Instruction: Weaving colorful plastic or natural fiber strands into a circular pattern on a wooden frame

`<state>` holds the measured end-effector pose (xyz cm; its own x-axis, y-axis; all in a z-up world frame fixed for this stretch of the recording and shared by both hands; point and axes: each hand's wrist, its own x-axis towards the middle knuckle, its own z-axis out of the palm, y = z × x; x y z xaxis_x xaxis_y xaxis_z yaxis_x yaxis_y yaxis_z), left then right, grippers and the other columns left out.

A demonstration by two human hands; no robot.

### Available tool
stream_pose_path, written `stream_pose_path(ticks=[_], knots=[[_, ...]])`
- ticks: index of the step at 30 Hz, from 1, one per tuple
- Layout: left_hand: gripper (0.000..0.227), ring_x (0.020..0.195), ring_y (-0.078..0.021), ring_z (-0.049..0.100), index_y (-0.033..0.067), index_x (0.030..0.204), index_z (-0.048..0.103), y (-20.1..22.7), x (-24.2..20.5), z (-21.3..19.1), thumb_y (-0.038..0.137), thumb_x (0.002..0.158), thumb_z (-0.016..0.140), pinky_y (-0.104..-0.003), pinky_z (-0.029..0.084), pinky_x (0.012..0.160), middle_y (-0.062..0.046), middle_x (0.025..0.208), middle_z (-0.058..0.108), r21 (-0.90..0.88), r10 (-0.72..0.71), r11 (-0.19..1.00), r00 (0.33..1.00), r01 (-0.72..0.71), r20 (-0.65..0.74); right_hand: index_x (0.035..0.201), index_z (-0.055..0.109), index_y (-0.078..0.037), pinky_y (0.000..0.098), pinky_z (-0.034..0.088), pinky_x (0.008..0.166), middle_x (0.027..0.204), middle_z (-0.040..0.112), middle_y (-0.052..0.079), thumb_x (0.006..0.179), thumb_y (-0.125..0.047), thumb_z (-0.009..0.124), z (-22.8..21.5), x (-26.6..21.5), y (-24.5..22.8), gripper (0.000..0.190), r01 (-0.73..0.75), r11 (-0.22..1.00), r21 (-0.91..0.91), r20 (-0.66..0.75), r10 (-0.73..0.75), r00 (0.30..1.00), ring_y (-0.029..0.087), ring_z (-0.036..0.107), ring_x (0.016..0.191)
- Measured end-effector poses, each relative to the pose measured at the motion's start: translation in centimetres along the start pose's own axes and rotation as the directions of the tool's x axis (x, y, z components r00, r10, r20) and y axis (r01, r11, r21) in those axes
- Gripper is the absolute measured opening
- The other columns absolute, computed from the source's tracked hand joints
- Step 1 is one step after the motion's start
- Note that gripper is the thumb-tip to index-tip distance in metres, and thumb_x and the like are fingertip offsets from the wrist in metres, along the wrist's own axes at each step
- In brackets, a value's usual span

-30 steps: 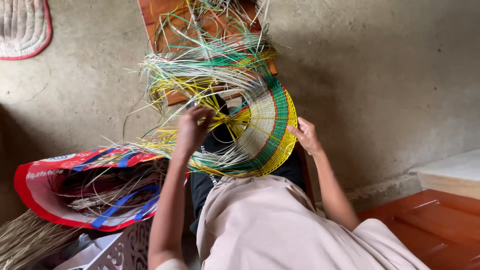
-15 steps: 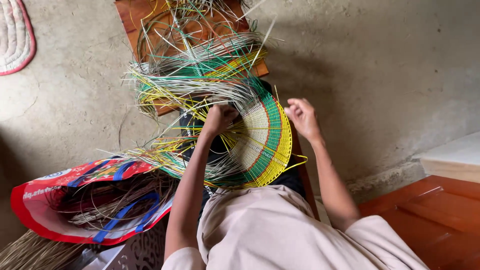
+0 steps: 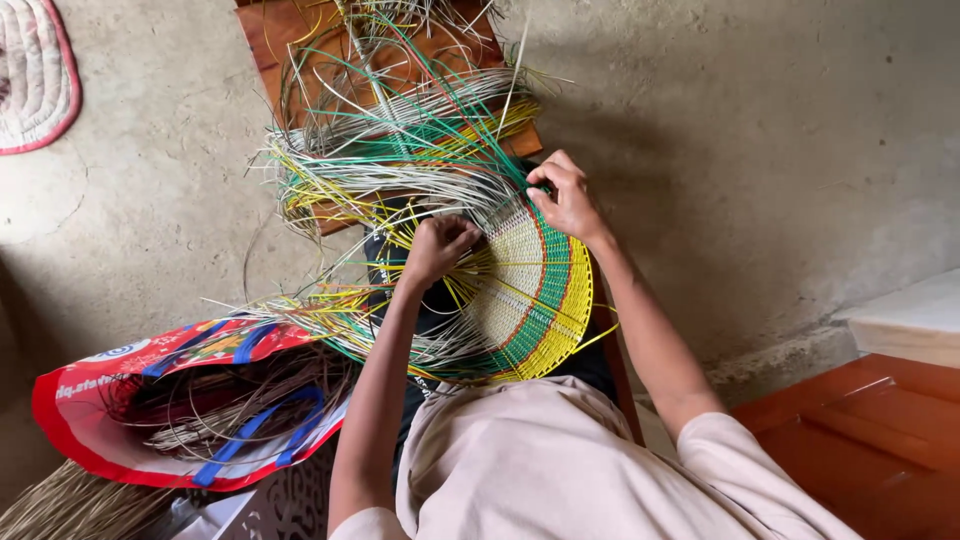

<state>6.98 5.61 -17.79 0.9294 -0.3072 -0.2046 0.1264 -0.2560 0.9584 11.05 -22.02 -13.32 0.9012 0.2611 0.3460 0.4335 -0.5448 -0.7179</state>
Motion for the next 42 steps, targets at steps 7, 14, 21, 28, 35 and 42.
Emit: stream_pose_path(ticks=[7,14,21,28,35,42], knots=[[0.014,0.07,-0.0108,0.063,0.0075,0.095,0.078,0.2,0.0,0.6,0.019,0.088,0.077,-0.027,0.05,0.069,-0.005,0.074,0.073,-0.13,-0.001,0.992,1.0,-0.002,-0.02,0.094,0.069,-0.009,0.043,0.044,0.078,0.096,0.057,0.009,0.081,-0.019,0.085,1.2,0.5,-3.0,0.023,0.191,0.961,-0.199,0.053,-0.184,0.982,0.031,0.055,0.089],[0.011,0.071,-0.0104,0.064,0.0087,0.095,0.078,-0.7,-0.1,0.9,0.019,0.089,0.077,-0.026,0.051,0.07,-0.004,0.075,0.074,-0.163,0.012,0.986,0.999,-0.018,-0.035,0.104,0.066,-0.012,0.0446,0.042,0.079,0.097,0.064,0.005,0.083,-0.032,0.082,3.1,0.4,-2.9,0.034,0.129,0.967,-0.222,0.088,-0.112,0.99,0.031,0.058,0.092],[0.012,0.069,-0.0138,0.067,0.0145,0.095,0.079,-3.2,0.3,0.4,0.025,0.091,0.076,-0.029,0.05,0.069,-0.003,0.074,0.075,-0.017,0.056,0.998,0.995,-0.057,-0.077,0.088,0.066,-0.011,0.0453,0.043,0.076,0.096,0.065,0.005,0.085,-0.032,0.08,4.4,0.9,-2.7,0.026,0.162,0.966,-0.2,0.109,-0.143,0.984,0.032,0.059,0.089],[0.011,0.072,-0.0109,0.067,0.015,0.096,0.077,-3.0,0.2,0.6,0.024,0.091,0.074,-0.027,0.05,0.072,0.0,0.077,0.075,0.013,0.07,0.998,0.995,-0.069,-0.066,0.101,0.069,-0.017,0.0428,0.044,0.087,0.096,0.066,0.0,0.088,-0.049,0.074,4.5,0.8,-3.3,0.035,0.187,0.949,-0.255,0.186,-0.141,0.972,0.025,0.061,0.095],[0.024,0.078,-0.0298,0.07,0.0003,0.098,0.075,-2.7,0.0,0.9,0.023,0.09,0.074,-0.042,0.052,0.075,-0.019,0.084,0.075,0.052,0.076,0.996,0.994,-0.072,-0.082,0.096,0.071,-0.013,0.0484,0.045,0.088,0.089,0.066,0.005,0.082,-0.036,0.082,5.7,0.4,-2.9,0.029,0.223,0.95,-0.219,0.273,-0.16,0.949,0.029,0.061,0.09],[0.016,0.079,-0.0161,0.069,0.0125,0.105,0.077,-5.4,1.1,1.0,0.022,0.094,0.07,-0.032,0.052,0.078,-0.004,0.083,0.076,-0.002,0.069,0.998,0.996,-0.069,-0.054,0.097,0.071,-0.01,0.0283,0.049,0.083,0.085,0.065,-0.004,0.097,-0.017,0.076,2.8,0.8,-4.6,0.009,-0.164,0.9,0.404,0.127,0.123,0.984,0.005,0.054,0.085]])
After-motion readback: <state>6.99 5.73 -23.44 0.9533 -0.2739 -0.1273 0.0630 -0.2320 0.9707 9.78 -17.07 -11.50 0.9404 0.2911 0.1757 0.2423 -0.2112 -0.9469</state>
